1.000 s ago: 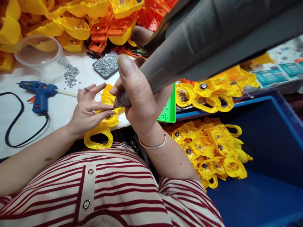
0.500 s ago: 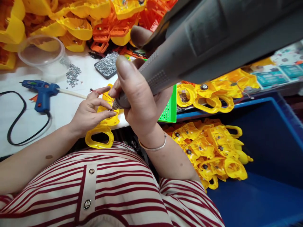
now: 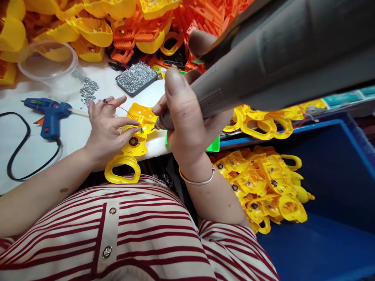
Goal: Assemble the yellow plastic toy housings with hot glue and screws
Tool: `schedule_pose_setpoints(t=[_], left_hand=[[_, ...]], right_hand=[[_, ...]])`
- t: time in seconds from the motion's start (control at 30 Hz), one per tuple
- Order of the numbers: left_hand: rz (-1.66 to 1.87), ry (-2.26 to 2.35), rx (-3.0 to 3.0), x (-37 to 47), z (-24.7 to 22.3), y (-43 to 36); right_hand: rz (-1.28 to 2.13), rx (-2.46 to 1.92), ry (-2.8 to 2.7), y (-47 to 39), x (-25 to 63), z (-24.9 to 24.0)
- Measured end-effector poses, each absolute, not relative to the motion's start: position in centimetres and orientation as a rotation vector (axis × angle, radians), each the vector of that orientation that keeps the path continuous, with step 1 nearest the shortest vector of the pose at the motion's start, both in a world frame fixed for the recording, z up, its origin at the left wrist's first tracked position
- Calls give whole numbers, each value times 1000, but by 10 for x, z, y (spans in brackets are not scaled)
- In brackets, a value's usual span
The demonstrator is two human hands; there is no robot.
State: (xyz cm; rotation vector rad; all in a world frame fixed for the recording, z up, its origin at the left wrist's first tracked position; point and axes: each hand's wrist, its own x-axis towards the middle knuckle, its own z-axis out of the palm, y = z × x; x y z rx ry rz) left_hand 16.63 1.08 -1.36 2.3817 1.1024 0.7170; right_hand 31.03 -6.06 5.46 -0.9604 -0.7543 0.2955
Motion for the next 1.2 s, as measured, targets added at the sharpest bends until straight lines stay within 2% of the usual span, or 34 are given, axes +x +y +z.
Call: schedule_pose_setpoints(t=[0.37,0.8,0.97,1.2], left_hand=[[403,807,2488,179,5,27],[277,596,2553,189,6,39],[312,703,2575,186,5,39],[122,1012,2694,187,10,34]], right_hand=[[269,-880,-770,-50,318,40],[233,-887,-752,-51,317,40],[187,-901,-848,-51,321,35],[174,-911,-842,-51,314,38]])
